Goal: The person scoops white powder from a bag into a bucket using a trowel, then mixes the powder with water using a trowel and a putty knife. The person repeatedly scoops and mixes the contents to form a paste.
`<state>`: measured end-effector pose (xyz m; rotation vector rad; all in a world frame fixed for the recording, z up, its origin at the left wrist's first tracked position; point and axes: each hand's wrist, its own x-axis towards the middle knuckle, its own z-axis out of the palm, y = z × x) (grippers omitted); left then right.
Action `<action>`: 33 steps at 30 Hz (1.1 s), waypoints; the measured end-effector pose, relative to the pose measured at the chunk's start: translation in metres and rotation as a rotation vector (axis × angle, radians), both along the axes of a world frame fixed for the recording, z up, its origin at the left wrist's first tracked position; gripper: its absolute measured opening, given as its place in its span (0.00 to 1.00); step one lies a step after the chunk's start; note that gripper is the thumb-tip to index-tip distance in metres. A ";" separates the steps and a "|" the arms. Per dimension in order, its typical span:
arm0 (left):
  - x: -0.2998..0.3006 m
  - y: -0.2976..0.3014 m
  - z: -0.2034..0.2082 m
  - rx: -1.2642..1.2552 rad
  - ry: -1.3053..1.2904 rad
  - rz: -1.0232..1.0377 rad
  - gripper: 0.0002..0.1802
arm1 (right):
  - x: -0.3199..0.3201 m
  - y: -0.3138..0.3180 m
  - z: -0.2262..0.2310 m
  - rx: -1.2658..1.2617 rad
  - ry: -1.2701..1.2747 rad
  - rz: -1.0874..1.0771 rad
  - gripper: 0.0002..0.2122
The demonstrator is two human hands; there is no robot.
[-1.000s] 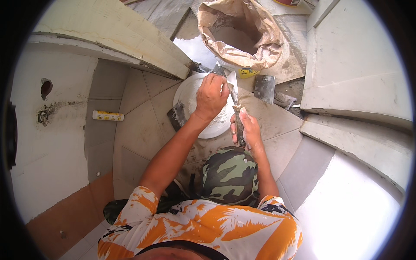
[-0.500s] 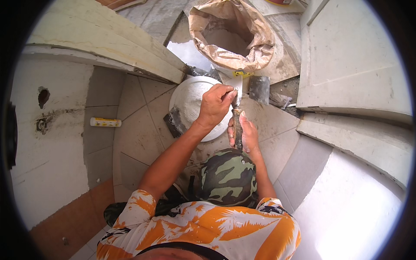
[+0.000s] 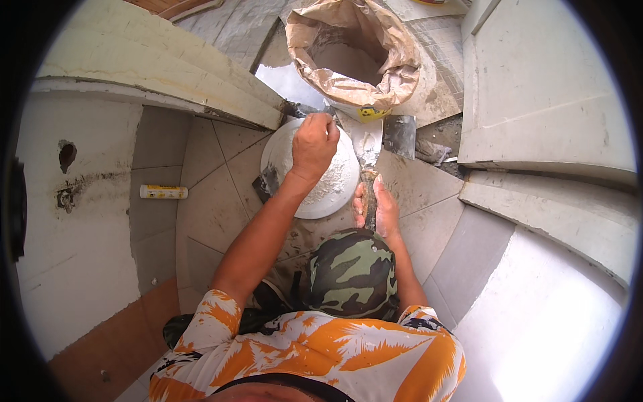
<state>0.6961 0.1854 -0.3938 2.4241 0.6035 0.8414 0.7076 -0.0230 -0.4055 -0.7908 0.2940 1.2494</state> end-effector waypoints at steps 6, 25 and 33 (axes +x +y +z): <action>-0.006 -0.008 0.012 -0.665 -0.035 0.014 0.09 | -0.002 0.004 0.000 -0.008 -0.040 0.010 0.25; -0.005 -0.038 0.009 -0.116 0.085 -0.097 0.04 | -0.005 0.015 0.012 -0.074 -0.284 0.053 0.28; -0.009 -0.034 0.004 -0.099 -0.020 -0.037 0.02 | -0.009 0.010 0.001 0.050 -0.138 -0.002 0.26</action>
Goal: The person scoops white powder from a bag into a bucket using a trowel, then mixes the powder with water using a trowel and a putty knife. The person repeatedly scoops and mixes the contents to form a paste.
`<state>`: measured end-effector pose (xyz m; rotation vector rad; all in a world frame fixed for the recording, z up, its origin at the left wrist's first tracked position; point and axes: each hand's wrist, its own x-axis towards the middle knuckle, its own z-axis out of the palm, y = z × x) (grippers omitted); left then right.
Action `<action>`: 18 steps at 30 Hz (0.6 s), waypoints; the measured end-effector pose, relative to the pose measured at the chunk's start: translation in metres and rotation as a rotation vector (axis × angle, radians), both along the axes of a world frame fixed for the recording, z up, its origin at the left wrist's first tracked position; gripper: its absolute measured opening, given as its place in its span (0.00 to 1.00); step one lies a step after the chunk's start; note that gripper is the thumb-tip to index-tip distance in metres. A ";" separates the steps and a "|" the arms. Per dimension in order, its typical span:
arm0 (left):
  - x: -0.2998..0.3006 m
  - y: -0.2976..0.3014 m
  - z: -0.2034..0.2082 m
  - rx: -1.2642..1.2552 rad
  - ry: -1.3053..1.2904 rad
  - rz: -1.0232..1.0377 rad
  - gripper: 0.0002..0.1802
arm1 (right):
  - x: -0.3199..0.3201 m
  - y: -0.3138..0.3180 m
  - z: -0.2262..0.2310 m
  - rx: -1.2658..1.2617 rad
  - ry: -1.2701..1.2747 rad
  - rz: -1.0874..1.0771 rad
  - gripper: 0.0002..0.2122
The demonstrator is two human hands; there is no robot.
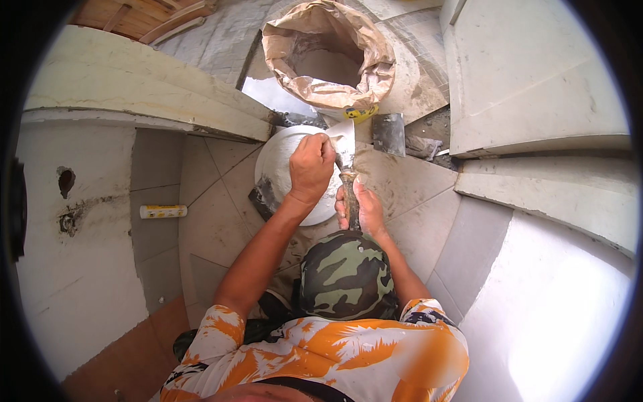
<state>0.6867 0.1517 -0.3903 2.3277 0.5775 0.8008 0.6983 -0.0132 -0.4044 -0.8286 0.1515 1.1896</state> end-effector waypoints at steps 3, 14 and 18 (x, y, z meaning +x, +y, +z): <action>-0.001 -0.005 0.005 -0.178 -0.041 0.036 0.04 | 0.000 0.001 0.001 0.005 -0.007 0.002 0.26; 0.006 -0.016 0.018 -0.462 0.016 0.089 0.06 | 0.000 0.005 0.003 -0.052 -0.226 -0.009 0.27; 0.004 -0.005 0.006 -0.156 0.024 0.040 0.04 | 0.000 0.007 0.005 -0.030 -0.161 -0.011 0.27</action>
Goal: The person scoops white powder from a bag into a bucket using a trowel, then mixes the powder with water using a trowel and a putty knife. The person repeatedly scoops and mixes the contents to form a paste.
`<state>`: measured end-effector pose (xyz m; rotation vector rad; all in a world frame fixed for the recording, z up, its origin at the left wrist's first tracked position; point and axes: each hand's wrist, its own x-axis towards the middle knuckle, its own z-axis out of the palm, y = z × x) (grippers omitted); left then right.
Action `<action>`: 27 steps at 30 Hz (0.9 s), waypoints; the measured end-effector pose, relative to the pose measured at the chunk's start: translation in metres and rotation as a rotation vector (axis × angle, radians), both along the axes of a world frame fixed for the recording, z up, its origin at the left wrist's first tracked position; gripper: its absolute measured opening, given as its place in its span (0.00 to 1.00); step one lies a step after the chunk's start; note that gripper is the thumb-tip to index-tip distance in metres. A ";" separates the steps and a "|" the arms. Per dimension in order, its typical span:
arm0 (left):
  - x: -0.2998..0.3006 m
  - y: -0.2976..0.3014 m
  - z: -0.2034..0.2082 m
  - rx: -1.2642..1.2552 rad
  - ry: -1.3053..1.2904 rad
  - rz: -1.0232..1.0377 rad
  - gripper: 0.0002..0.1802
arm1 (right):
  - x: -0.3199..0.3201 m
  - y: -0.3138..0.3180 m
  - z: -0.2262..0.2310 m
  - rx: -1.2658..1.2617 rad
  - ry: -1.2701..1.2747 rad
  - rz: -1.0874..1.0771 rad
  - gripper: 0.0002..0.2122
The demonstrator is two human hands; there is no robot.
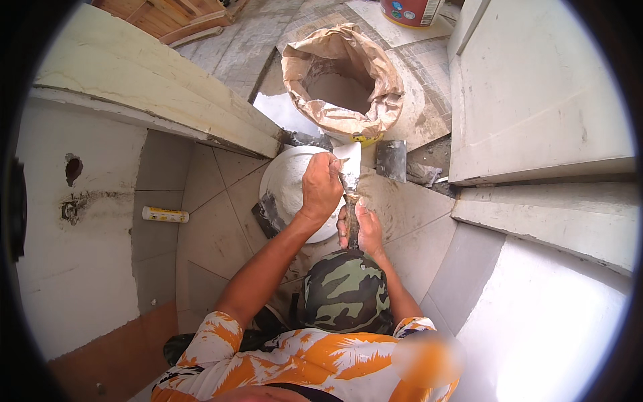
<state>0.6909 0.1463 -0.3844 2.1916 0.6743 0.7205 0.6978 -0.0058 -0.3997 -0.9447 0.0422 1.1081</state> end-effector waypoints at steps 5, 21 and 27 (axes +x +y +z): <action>-0.001 0.002 -0.003 -0.008 -0.004 0.028 0.04 | -0.002 -0.003 -0.001 0.021 0.072 -0.009 0.26; 0.004 0.002 -0.005 0.009 -0.073 0.035 0.02 | -0.005 -0.005 -0.002 0.051 0.120 0.014 0.26; 0.007 0.001 -0.016 -0.079 -0.127 0.201 0.03 | -0.006 -0.006 -0.001 0.094 0.234 0.019 0.25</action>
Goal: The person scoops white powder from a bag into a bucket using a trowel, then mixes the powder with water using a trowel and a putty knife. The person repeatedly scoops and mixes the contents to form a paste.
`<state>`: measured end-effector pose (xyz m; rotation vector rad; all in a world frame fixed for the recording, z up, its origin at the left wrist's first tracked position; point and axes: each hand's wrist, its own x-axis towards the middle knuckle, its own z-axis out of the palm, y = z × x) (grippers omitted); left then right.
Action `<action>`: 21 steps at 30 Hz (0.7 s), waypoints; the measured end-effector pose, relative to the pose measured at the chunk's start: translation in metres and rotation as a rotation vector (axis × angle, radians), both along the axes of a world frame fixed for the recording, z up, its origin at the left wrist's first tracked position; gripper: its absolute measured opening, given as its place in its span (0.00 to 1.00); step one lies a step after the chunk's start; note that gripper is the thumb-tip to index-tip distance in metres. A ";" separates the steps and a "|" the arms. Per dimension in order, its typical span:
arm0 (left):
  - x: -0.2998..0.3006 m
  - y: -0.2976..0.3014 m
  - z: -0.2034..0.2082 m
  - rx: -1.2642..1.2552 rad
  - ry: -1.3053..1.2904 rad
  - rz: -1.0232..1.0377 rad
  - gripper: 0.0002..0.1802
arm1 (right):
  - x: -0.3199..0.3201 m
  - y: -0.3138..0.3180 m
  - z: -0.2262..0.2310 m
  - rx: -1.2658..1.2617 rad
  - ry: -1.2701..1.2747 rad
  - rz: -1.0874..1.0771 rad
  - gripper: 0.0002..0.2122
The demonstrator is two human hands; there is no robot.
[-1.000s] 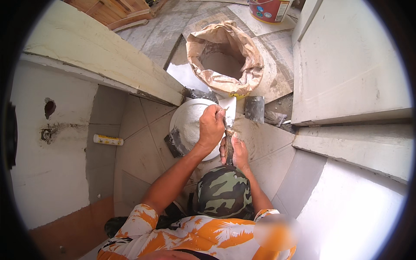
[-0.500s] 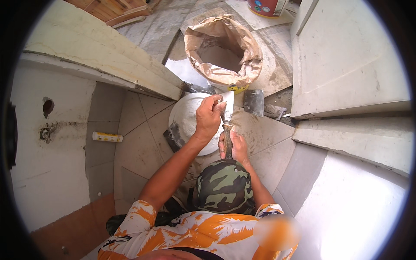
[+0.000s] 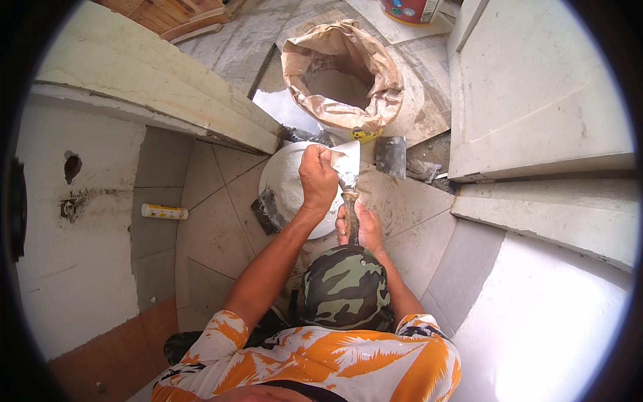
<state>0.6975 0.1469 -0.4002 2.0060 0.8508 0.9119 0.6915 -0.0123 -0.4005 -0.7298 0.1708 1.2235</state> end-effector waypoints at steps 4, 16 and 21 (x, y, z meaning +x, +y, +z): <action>-0.003 0.008 0.006 -0.210 -0.040 0.121 0.06 | 0.001 -0.003 -0.002 -0.034 -0.007 -0.084 0.24; -0.033 0.004 -0.007 -0.348 -0.116 -0.080 0.12 | -0.005 0.010 -0.015 -0.010 -0.020 0.121 0.25; -0.030 0.009 -0.006 0.022 -0.076 -0.092 0.06 | -0.006 0.013 -0.016 -0.083 -0.082 0.154 0.25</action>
